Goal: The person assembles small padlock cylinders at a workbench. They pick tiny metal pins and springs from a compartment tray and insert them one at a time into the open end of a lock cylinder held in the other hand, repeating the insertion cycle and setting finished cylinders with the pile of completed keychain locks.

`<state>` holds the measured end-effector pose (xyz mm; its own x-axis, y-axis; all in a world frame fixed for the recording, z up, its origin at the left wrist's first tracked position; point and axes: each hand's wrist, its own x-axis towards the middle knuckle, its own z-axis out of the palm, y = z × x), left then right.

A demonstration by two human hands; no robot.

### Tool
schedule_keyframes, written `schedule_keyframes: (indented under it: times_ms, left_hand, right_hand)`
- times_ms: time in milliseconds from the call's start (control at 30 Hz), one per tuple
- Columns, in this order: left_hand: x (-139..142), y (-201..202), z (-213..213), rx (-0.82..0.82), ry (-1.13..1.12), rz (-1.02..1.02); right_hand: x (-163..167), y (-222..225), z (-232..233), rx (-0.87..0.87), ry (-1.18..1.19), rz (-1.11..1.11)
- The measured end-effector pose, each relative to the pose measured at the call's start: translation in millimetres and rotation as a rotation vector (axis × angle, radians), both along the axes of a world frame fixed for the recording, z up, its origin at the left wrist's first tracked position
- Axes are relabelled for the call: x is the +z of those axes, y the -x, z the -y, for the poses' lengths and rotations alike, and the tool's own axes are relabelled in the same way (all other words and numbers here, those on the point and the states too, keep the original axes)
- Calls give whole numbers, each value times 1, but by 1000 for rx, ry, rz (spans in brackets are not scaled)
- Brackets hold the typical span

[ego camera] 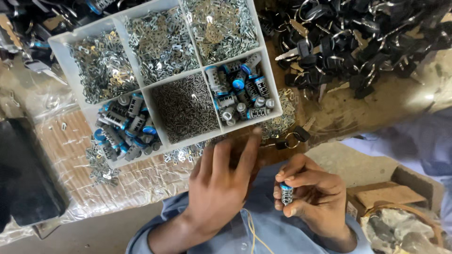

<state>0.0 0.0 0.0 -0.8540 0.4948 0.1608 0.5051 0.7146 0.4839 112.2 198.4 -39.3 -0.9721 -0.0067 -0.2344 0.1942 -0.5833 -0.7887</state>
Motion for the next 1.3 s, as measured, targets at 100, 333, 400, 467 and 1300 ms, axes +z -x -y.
schedule_keyframes:
  times_ms: [100, 333, 400, 467, 1300]
  left_hand:
    - [-5, -5, 1, 45, -74, 57]
    - [-13, -8, 3, -21, 18, -19]
    - [-15, -9, 12, -63, 14, -43]
    - [-13, -12, 15, -64, -52, -24]
    - [-10, -47, 83, 363, -506, 212]
  right_hand:
    - [3, -3, -2, 2, -59, 14]
    - [-3, 6, -12, 34, -37, 15]
    - [1, 7, -9, 67, -25, -13]
    - [5, 7, -12, 80, -33, -10]
    - [4, 32, 46, 212, 23, 121]
